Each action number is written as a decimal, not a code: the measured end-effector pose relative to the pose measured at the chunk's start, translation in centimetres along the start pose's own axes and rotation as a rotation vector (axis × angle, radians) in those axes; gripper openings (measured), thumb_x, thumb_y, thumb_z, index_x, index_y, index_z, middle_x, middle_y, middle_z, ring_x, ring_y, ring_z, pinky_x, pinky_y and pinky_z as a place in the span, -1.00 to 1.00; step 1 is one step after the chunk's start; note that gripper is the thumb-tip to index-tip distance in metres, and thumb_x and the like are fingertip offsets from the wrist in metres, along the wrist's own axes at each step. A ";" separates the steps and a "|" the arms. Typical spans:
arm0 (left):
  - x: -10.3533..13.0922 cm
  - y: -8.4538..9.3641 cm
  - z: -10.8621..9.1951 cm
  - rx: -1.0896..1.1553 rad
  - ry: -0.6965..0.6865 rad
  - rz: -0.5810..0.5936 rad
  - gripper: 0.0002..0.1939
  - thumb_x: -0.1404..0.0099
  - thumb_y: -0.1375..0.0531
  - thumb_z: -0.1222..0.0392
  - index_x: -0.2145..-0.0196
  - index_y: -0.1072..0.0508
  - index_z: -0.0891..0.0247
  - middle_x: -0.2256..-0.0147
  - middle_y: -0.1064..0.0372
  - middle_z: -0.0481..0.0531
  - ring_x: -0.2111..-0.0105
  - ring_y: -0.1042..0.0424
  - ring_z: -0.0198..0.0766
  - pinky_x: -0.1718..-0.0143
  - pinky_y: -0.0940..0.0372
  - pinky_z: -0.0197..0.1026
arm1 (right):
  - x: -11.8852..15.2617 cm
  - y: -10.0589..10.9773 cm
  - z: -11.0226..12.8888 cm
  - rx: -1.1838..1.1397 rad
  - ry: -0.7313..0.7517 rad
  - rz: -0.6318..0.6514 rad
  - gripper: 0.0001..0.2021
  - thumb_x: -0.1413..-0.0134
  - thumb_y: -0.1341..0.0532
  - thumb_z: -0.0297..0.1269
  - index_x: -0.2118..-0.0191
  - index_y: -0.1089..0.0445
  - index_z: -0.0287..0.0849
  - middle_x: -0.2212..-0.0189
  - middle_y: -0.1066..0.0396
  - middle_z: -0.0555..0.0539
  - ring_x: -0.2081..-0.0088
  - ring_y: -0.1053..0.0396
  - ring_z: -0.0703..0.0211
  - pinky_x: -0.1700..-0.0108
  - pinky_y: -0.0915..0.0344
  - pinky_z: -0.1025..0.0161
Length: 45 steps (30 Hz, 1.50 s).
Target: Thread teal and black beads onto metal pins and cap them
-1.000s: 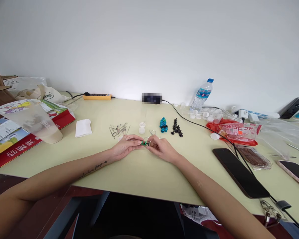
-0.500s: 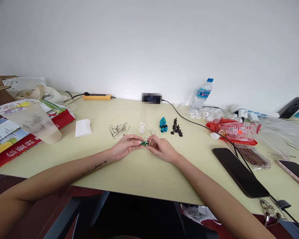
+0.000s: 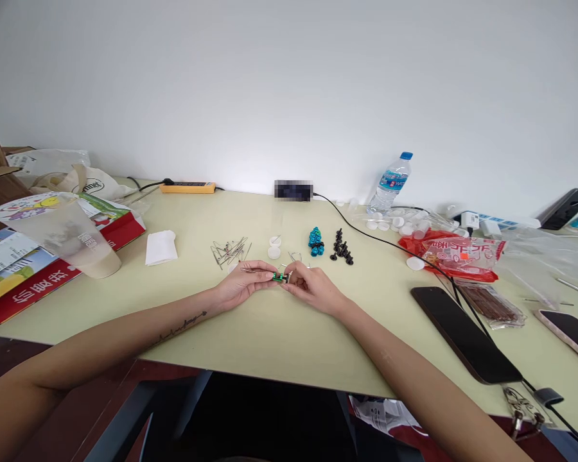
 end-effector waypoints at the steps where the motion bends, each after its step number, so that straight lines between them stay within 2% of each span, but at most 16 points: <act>1: 0.0 0.0 0.0 -0.001 0.000 0.003 -0.74 0.06 -0.36 0.26 0.35 -0.50 0.37 0.32 -0.47 0.10 0.23 -0.44 -0.20 0.00 -0.23 -0.08 | 0.0 0.0 0.0 0.000 -0.001 0.001 -0.78 -0.17 -0.04 -0.08 0.17 -0.18 -0.10 0.56 -0.28 0.04 0.54 -0.22 0.25 0.54 -0.09 0.35; 45: -0.2 0.2 0.2 0.002 -0.008 0.008 -0.76 0.02 -0.34 0.30 0.34 -0.50 0.39 0.31 -0.47 0.09 0.23 -0.44 -0.21 0.01 -0.25 -0.10 | 0.0 -0.2 -0.2 0.001 0.029 0.010 -0.82 -0.18 -0.06 -0.18 0.14 -0.15 -0.11 0.55 -0.27 0.05 0.54 -0.18 0.28 0.53 -0.08 0.37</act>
Point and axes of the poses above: each hand's wrist, its own x-axis away from the middle knuckle, its own y-axis out of the back of the hand, z = x × y, the point moved 8 cm from there along -x, towards the middle knuckle
